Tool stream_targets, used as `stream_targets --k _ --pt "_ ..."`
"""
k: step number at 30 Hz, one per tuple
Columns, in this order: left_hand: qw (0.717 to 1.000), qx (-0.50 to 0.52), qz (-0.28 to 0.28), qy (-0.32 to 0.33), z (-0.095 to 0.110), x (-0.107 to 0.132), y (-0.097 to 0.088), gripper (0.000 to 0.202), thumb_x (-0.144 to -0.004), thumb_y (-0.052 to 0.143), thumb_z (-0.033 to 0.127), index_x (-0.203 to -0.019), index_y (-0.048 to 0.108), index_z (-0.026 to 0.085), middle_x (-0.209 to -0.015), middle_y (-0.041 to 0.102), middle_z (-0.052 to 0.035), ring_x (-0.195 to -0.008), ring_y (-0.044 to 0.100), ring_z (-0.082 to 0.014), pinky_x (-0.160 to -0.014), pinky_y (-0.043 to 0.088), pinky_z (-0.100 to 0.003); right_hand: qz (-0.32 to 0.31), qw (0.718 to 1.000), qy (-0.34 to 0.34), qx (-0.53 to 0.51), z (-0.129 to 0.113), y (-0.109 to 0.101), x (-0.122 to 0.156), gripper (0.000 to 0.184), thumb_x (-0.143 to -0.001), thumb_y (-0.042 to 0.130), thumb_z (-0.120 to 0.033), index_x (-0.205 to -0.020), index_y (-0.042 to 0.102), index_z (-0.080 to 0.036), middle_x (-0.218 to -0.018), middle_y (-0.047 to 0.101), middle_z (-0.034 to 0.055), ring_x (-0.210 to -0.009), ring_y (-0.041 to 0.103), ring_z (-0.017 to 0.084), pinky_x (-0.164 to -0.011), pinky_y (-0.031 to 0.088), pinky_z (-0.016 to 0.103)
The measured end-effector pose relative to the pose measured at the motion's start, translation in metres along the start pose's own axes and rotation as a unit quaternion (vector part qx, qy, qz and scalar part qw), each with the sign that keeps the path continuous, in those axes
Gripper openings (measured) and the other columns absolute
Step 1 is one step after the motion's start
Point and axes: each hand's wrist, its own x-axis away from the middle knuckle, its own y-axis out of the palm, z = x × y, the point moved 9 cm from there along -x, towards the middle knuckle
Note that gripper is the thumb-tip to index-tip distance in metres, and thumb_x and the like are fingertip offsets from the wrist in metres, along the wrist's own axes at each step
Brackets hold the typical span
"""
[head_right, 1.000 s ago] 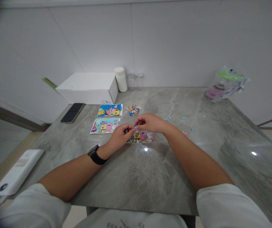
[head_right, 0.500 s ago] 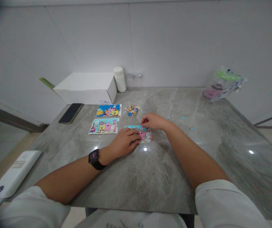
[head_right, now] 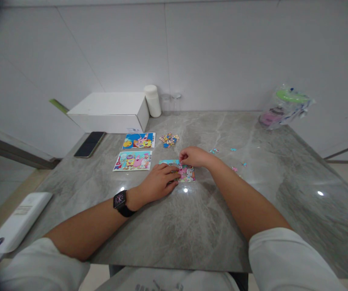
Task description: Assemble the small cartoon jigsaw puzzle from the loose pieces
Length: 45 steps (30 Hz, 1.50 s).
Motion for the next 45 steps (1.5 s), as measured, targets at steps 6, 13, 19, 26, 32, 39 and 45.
stream_targets --k 6,13,19,26,32,39,45 --pt "1.0 0.008 0.003 0.001 0.002 0.0 -0.003 0.028 -0.102 0.059 0.033 -0.126 0.072 0.027 -0.138 0.068 -0.0083 -0.123 0.059 -0.0292 -0.101 0.046 -0.049 0.024 0.998 0.005 0.066 -0.007 -0.002 0.0 0.017 -0.079 0.068 -0.019 -0.092 0.079 -0.02 -0.078 0.078 0.0009 -0.07 0.067 0.016 -0.064 0.044 0.024" --pt "0.999 0.02 0.019 0.019 0.001 0.0 0.0 0.027 -0.1 0.062 0.033 -0.124 0.073 0.025 -0.144 0.066 -0.0076 -0.134 0.053 -0.0309 -0.114 0.043 -0.053 0.064 0.989 0.009 0.136 -0.014 -0.003 0.001 0.016 -0.082 0.069 -0.018 -0.092 0.081 -0.021 -0.088 0.081 0.0039 -0.079 0.07 0.018 -0.068 0.044 0.026" --pt "0.999 0.034 0.02 0.027 0.002 0.0 -0.001 0.028 -0.098 0.066 0.034 -0.124 0.072 0.025 -0.144 0.066 -0.0094 -0.137 0.053 -0.0308 -0.118 0.041 -0.055 0.07 0.985 0.014 0.157 -0.013 0.0 0.0 0.016 -0.081 0.07 -0.017 -0.092 0.081 -0.021 -0.09 0.081 0.0041 -0.08 0.07 0.018 -0.069 0.045 0.026" --pt "0.999 0.031 0.013 0.024 0.001 0.001 0.001 0.028 -0.099 0.065 0.037 -0.124 0.071 0.025 -0.142 0.067 -0.0091 -0.137 0.053 -0.0316 -0.119 0.039 -0.054 0.093 0.985 0.013 0.146 -0.009 -0.013 0.003 0.015 -0.082 0.068 -0.016 -0.091 0.08 -0.02 -0.09 0.08 0.0052 -0.08 0.069 0.019 -0.07 0.045 0.027" --pt "0.999 0.026 0.012 0.028 0.001 0.001 0.002 0.029 -0.1 0.063 0.038 -0.125 0.07 0.024 -0.144 0.066 -0.0091 -0.138 0.052 -0.0314 -0.119 0.038 -0.054 0.084 0.985 0.013 0.152 -0.009 -0.009 0.001 0.008 -0.083 0.072 -0.021 -0.088 0.078 -0.021 -0.084 0.078 0.0046 -0.075 0.066 0.018 -0.067 0.042 0.027" --pt "0.999 0.029 0.015 0.028 0.0 0.001 0.002 0.029 -0.099 0.064 0.038 -0.124 0.07 0.023 -0.143 0.066 -0.0088 -0.137 0.053 -0.0319 -0.119 0.04 -0.053 0.074 0.982 0.012 0.172 -0.012 -0.005 0.002 0.008 -0.084 0.072 -0.02 -0.089 0.078 -0.02 -0.087 0.079 0.0061 -0.076 0.067 0.019 -0.068 0.041 0.028" --pt "0.997 0.053 0.045 0.018 -0.005 0.0 -0.004 0.04 -0.097 0.067 0.035 -0.133 0.062 0.02 -0.152 0.059 -0.0144 -0.141 0.053 -0.0309 -0.12 0.041 -0.052 0.089 0.975 0.024 0.201 -0.007 -0.032 0.013 0.015 -0.089 0.066 -0.019 -0.098 0.079 -0.02 -0.098 0.08 0.0056 -0.088 0.071 0.02 -0.075 0.045 0.027"
